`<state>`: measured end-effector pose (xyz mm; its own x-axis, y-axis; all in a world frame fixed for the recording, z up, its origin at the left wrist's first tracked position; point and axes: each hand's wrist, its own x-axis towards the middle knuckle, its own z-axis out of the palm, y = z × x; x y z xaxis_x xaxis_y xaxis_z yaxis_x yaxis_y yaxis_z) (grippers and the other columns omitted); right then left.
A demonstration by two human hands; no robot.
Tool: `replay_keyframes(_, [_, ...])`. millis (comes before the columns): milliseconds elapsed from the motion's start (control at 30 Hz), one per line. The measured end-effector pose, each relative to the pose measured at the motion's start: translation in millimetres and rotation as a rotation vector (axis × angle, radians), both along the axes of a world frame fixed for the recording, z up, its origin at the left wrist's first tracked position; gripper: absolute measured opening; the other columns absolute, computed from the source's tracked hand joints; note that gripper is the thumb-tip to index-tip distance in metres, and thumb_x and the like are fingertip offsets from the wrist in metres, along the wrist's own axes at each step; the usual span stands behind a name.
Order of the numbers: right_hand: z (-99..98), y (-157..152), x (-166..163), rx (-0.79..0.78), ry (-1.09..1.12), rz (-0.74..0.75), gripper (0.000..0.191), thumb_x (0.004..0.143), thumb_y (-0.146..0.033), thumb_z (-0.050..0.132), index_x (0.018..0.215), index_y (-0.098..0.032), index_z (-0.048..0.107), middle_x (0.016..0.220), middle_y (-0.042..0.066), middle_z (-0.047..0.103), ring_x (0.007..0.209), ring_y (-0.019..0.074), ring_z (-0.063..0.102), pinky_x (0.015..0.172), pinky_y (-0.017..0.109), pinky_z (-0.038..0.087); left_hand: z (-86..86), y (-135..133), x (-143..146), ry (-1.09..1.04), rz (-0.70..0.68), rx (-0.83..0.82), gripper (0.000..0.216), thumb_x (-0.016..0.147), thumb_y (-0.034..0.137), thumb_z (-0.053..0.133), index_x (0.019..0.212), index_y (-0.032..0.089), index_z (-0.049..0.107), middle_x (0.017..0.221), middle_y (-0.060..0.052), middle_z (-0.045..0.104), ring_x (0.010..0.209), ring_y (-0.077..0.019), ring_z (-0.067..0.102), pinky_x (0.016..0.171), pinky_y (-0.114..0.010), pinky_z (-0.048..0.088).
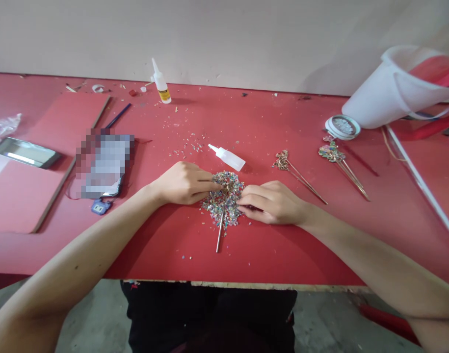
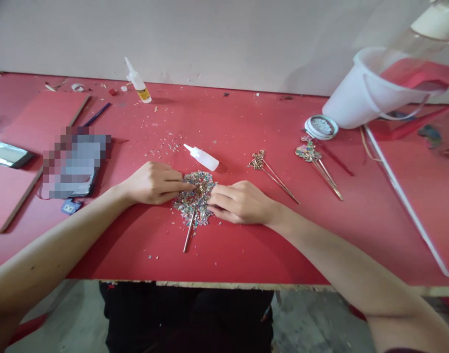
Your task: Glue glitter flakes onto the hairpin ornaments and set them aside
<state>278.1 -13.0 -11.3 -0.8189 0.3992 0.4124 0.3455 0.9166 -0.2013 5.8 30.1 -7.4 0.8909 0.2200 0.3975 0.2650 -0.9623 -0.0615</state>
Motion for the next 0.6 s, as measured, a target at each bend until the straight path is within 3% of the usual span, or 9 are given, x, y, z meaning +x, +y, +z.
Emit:
replay_keyframes(200, [-2.4, 1.1, 0.7, -0.028, 0.041, -0.123, 0.008, 0.092, -0.021, 0.053, 0.091, -0.018, 0.060, 0.082, 0.001, 0.065, 0.062, 0.0088, 0.056, 0.053, 0.022, 0.040, -0.4, 0.2, 0.1, 0.007, 0.015, -0.011, 0.030, 0.088, 0.016, 0.045, 0.104, 0.022, 0.070, 0.074, -0.001, 0.068, 0.056, -0.0087, 0.056, 0.051, -0.025, 0.037])
replay_keyframes(400, [0.4, -0.4, -1.3, 0.013, -0.015, -0.002, 0.010, 0.094, -0.023, 0.051, 0.092, -0.018, 0.060, 0.083, 0.002, 0.067, 0.062, 0.0092, 0.056, 0.056, 0.022, 0.042, -0.2, 0.2, 0.8, -0.027, -0.006, -0.011, 0.028, 0.087, 0.015, 0.047, 0.102, 0.021, 0.070, 0.073, 0.000, 0.068, 0.055, -0.0090, 0.055, 0.051, -0.025, 0.036])
replay_keyframes(600, [0.4, -0.1, -0.5, -0.017, 0.017, -0.046, 0.009, 0.092, -0.021, 0.051, 0.090, -0.018, 0.060, 0.083, 0.002, 0.066, 0.063, 0.0092, 0.057, 0.055, 0.022, 0.042, -1.1, 0.3, -0.2, 0.000, 0.006, -0.018, 0.029, 0.087, 0.016, 0.047, 0.105, 0.021, 0.069, 0.073, 0.000, 0.068, 0.055, -0.0092, 0.055, 0.051, -0.025, 0.038])
